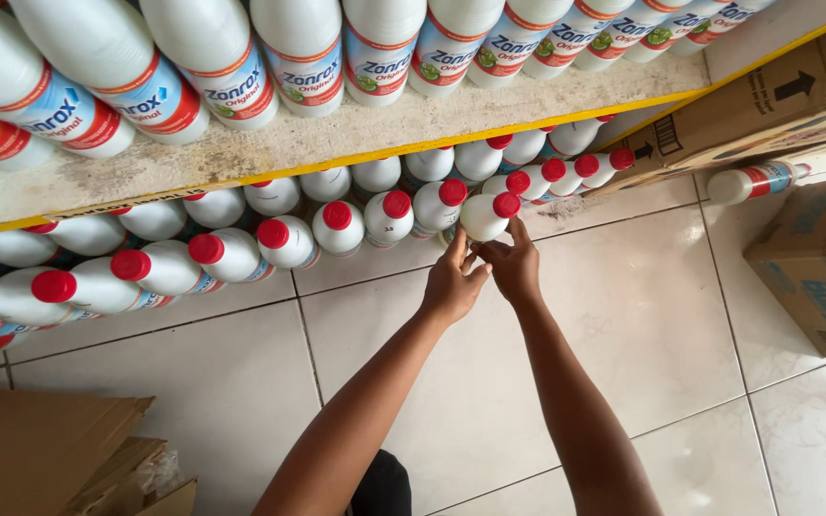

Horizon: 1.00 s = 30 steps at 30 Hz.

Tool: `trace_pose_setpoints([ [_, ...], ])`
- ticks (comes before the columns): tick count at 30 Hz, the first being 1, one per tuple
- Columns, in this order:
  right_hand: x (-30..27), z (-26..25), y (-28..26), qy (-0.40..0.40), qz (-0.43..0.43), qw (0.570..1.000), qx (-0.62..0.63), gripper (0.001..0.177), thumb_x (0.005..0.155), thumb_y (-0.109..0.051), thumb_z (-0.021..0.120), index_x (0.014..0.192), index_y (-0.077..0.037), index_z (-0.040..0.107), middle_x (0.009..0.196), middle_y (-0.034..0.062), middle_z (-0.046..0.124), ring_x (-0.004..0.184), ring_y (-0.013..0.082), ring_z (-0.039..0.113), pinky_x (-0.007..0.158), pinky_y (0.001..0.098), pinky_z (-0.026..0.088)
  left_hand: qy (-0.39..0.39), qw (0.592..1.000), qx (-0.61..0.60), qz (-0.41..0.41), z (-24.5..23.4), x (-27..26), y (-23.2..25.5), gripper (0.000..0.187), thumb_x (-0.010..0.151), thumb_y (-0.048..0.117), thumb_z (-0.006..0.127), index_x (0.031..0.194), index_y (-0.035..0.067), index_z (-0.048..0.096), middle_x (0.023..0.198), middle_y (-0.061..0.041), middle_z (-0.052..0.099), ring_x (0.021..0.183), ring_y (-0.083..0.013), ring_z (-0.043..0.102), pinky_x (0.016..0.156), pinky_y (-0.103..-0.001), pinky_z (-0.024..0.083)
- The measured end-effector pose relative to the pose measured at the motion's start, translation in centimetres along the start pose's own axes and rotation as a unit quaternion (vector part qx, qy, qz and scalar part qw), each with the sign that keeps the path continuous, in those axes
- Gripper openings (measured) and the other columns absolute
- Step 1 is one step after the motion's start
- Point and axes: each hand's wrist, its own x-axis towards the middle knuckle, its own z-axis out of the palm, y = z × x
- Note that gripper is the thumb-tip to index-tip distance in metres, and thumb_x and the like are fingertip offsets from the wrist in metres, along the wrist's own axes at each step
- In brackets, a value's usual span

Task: The person takes white plastic bottles with red caps from a cardboard box and places them onto a yellow shelf. The person arranges the bottles in neat rows, filling gaps on the shelf.

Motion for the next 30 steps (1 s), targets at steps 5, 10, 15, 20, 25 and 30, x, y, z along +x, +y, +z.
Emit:
trace_pose_setpoints([
  [5,-0.5,0.2,0.0,0.032,-0.065,0.997,0.018,0.058,0.086,0.005,0.074,0.136,0.0,0.045,0.136,0.0159,0.059,0.112,0.0252,0.072,0.086,0.0316,0.062,-0.008,0.995,-0.082,0.051,0.0,-0.1,-0.3,0.094,0.091,0.002,0.063,0.165,0.009,0.004,0.164,-0.024,0.031,0.149,-0.0309,0.041,0.114,-0.036,0.044],
  [10,0.5,-1.3,1.5,0.042,-0.098,0.993,-0.059,0.048,0.087,0.01,0.059,0.134,0.001,0.052,0.13,0.0164,0.066,0.113,0.0223,0.071,0.089,0.0319,0.061,0.004,0.996,-0.059,0.066,0.1,0.2,-1.9,0.094,0.093,0.005,0.065,0.166,0.009,0.006,0.163,-0.023,0.033,0.151,-0.0338,0.036,0.118,-0.041,0.041],
  [15,1.8,-1.5,-4.0,0.138,-0.035,0.988,-0.052,0.037,0.098,0.0,0.061,0.134,-0.005,0.056,0.116,0.0124,0.073,0.09,0.0159,0.074,0.065,0.0291,0.059,0.058,0.989,-0.126,-0.053,1.1,0.2,-0.9,0.08,0.089,0.01,0.067,0.158,0.009,0.027,0.158,-0.008,0.041,0.142,-0.025,0.042,0.11,-0.04,0.043],
  [20,4.4,-2.1,-4.9,0.142,-0.024,0.987,-0.076,0.061,0.083,0.007,0.062,0.14,-0.014,0.058,0.121,0.0069,0.07,0.085,0.0162,0.072,0.058,0.0303,0.055,0.055,0.912,-0.326,-0.244,2.5,2.5,-3.7,0.067,0.087,0.012,0.067,0.146,0.01,0.034,0.137,-0.005,0.059,0.127,-0.0167,0.061,0.109,-0.036,0.043],
  [25,3.9,-3.1,-3.7,0.127,-0.141,0.967,-0.167,0.044,0.087,0.001,0.076,0.129,-0.006,0.066,0.12,0.0112,0.071,0.099,0.019,0.075,0.081,0.0295,0.059,0.074,0.907,-0.356,-0.213,3.5,2.9,-3.9,0.069,0.09,0.009,0.067,0.15,0.009,0.035,0.138,-0.003,0.059,0.125,-0.0107,0.059,0.111,-0.033,0.041],
  [30,1.7,-3.6,-3.4,0.131,-0.181,0.969,-0.107,0.04,0.092,-0.006,0.076,0.131,-0.005,0.064,0.119,0.01,0.073,0.107,0.0193,0.075,0.087,0.029,0.06,0.091,0.889,-0.396,-0.211,3.4,3.7,-4.9,0.067,0.088,0.008,0.065,0.147,0.016,0.036,0.138,-0.001,0.061,0.121,-0.0094,0.061,0.108,-0.032,0.041],
])
